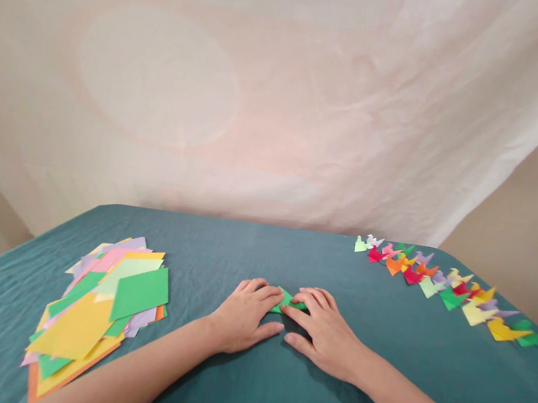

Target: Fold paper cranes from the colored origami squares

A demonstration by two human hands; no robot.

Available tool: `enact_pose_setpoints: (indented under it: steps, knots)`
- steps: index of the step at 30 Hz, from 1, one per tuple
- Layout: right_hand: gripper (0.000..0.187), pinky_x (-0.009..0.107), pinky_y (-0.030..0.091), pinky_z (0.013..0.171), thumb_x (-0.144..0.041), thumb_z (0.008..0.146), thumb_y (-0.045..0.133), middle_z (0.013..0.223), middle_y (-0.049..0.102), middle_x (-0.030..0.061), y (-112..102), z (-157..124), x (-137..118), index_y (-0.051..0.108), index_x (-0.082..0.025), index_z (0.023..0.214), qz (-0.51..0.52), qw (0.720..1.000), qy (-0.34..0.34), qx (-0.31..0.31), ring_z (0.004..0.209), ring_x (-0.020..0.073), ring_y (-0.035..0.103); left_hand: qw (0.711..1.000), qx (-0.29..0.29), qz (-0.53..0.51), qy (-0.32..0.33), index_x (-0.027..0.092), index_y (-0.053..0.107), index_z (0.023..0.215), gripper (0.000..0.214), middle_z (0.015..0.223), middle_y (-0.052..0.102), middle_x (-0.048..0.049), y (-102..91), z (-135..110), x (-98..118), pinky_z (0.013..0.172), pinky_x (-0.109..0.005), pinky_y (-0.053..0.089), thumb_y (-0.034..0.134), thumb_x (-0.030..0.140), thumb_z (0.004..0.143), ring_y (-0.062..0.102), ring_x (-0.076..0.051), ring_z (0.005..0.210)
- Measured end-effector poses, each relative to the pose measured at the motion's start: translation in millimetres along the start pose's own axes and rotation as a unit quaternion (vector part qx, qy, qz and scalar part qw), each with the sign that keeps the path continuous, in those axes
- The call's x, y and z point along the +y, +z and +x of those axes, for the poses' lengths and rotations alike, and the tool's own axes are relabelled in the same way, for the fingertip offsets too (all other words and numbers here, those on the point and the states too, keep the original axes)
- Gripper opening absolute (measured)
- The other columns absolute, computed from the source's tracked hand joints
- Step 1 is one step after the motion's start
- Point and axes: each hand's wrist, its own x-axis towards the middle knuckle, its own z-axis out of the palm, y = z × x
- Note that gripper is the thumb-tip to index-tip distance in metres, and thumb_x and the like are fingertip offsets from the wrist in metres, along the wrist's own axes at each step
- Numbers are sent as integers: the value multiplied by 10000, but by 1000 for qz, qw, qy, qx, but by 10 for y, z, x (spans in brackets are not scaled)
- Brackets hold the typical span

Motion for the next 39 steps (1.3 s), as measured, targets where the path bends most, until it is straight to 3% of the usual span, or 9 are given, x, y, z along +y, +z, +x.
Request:
enact_pose_setpoints:
  steps: [20, 39]
  knots:
    - [404, 543, 186, 1036, -476, 868, 450, 1166, 549, 78, -37, -45, -52, 540, -268, 1203, -27, 1000, -14, -2, 1216, 290, 350, 999, -1, 39, 11, 231, 406, 1295, 491, 1289, 475, -39, 16, 2, 2, 996, -404, 270, 412, 489, 876, 356, -263, 1191]
    - [308, 484, 222, 1030, -394, 904, 426, 1138, 563, 70, -78, -54, -45, 669, -249, 1026, -46, 998, 37, 35, 1246, 271, 315, 997, 3, 72, 16, 211, 418, 1291, 513, 1296, 476, -40, 53, 4, -21, 987, -382, 263, 368, 520, 884, 344, -256, 1215]
